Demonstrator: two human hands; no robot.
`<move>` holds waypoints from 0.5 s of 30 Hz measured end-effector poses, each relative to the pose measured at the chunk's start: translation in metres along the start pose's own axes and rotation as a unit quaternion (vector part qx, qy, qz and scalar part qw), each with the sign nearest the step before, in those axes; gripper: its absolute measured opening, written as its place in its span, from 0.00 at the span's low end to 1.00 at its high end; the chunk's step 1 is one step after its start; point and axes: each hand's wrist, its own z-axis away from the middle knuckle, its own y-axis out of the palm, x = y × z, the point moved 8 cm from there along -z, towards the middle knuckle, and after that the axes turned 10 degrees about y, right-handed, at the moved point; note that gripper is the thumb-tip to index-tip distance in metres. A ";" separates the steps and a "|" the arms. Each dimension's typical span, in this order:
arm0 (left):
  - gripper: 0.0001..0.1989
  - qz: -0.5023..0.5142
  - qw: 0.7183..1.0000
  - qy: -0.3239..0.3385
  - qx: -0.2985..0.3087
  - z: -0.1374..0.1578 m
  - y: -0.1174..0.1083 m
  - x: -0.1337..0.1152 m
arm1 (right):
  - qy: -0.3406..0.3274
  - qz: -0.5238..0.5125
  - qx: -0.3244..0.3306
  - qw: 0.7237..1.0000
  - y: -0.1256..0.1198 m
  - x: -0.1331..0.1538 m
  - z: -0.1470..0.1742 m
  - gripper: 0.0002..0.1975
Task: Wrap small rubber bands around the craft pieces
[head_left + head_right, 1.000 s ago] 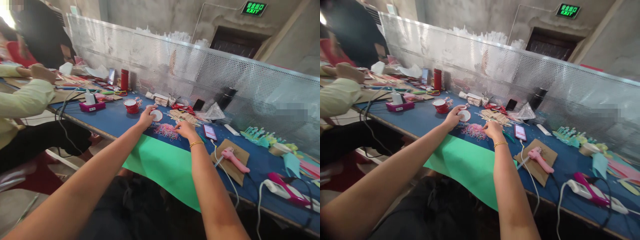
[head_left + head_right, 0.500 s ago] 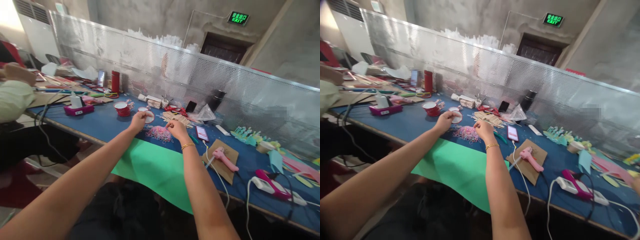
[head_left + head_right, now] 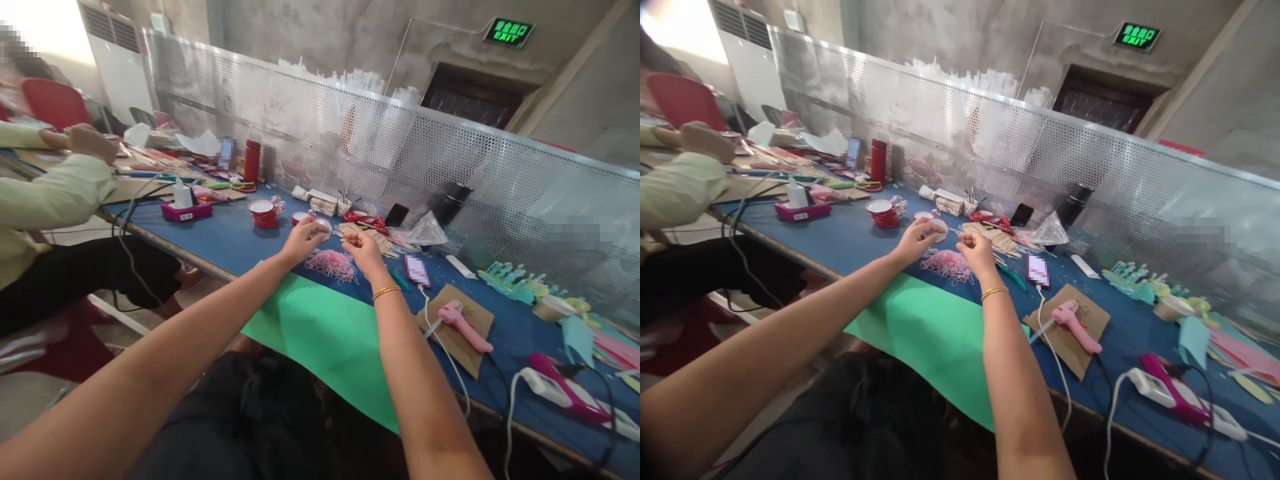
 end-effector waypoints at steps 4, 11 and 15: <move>0.12 0.013 0.995 0.058 0.075 0.003 0.018 -0.017 | 0.001 -0.026 0.038 0.999 0.016 -0.001 0.002 0.15; 0.07 -0.010 0.993 0.085 0.080 0.001 0.021 -0.019 | 0.001 -0.043 0.045 0.998 0.018 -0.002 0.001 0.16; 0.06 -0.037 0.996 0.073 0.044 0.000 0.012 -0.018 | 0.001 -0.034 0.047 0.998 0.013 -0.002 0.000 0.17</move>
